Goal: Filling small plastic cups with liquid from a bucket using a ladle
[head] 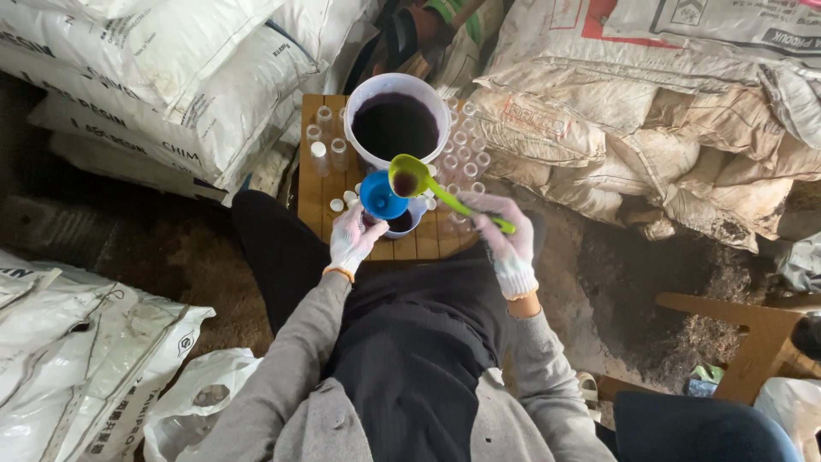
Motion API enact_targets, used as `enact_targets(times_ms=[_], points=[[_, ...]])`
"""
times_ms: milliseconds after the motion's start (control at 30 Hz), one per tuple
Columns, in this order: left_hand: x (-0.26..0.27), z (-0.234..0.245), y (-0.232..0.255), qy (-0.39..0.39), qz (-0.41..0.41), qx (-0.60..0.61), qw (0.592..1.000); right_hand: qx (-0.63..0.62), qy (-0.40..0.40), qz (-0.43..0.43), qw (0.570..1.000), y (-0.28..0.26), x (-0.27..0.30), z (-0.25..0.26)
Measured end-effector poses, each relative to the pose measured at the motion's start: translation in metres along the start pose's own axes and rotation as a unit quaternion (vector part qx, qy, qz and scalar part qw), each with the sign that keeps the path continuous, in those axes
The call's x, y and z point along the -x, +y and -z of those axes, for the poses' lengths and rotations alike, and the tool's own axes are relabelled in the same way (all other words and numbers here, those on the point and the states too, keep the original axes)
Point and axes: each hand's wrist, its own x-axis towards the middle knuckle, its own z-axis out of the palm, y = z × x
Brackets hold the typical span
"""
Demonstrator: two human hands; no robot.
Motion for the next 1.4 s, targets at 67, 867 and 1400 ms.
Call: enact_targets(times_ms=[67, 867, 1400], points=[[0.001, -0.004, -0.001, -0.002, 0.002, 0.011, 1.000, 0.014, -0.033, 0.008, 0.999, 0.003, 0.001, 0.004], [0.003, -0.027, -0.006, 0.033, 0.089, 0.040, 0.995, 0.039, -0.012, 0.112, 0.993, -0.019, 0.018, -0.017], [-0.004, -0.025, -0.037, 0.013, 0.244, 0.083, 0.966, -0.032, 0.224, -0.165, 0.960, 0.123, 0.037, -0.042]])
